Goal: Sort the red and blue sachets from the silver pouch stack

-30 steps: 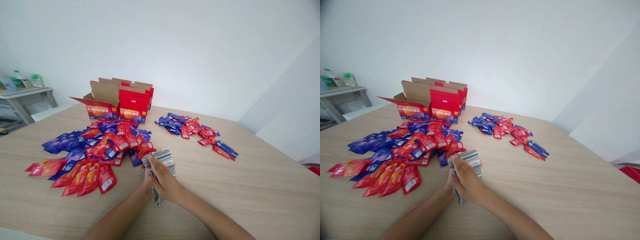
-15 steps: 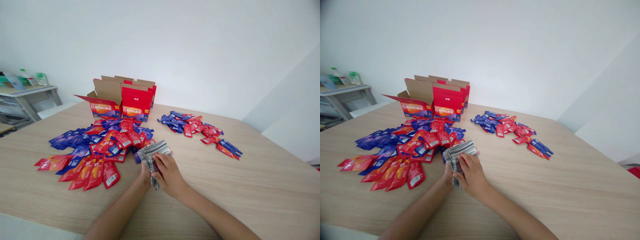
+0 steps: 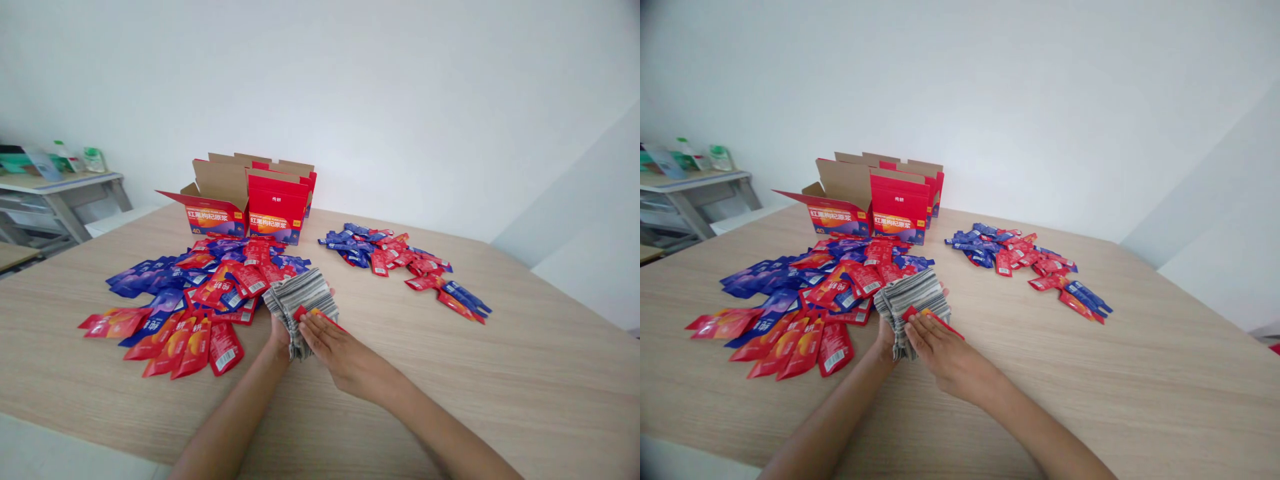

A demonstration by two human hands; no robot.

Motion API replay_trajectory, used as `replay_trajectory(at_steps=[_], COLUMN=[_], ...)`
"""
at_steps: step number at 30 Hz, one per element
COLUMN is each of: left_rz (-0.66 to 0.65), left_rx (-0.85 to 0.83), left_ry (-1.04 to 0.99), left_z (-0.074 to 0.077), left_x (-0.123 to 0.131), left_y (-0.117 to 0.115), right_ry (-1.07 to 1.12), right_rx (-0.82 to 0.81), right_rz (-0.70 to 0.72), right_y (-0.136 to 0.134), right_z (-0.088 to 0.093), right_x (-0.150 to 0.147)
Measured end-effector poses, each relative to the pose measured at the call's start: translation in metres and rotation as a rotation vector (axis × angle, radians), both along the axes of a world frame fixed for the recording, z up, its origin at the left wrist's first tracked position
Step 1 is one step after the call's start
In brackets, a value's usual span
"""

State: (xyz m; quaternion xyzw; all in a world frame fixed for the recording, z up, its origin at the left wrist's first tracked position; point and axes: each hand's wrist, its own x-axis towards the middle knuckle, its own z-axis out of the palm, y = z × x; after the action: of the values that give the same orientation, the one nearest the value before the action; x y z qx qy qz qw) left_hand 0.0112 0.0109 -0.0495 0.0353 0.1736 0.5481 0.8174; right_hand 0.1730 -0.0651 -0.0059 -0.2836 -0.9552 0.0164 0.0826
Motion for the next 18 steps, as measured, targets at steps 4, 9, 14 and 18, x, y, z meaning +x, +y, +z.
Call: replay_trajectory(at_steps=[4,9,14,18], left_rz=[-0.011,-0.038,-0.018,0.053], left_rx=[0.004,-0.045,-0.136,-0.121], left_ry=[0.028,0.081,0.094,0.124], left_z=[0.017,0.049,0.06,0.055], left_x=[0.015,0.027,0.021,0.02], left_y=[-0.011,-0.028,-0.029,-0.028], right_ry=[0.153,0.283,0.33,0.473], right_rx=[-0.073,-0.104,-0.137,-0.218], right_rz=[0.04,0.001,-0.092,-0.133], right_y=[0.006,0.007,-0.002,-0.01], right_z=[0.001,-0.008,-0.022,-0.027], right_x=[0.007,0.002,-0.013,-0.021])
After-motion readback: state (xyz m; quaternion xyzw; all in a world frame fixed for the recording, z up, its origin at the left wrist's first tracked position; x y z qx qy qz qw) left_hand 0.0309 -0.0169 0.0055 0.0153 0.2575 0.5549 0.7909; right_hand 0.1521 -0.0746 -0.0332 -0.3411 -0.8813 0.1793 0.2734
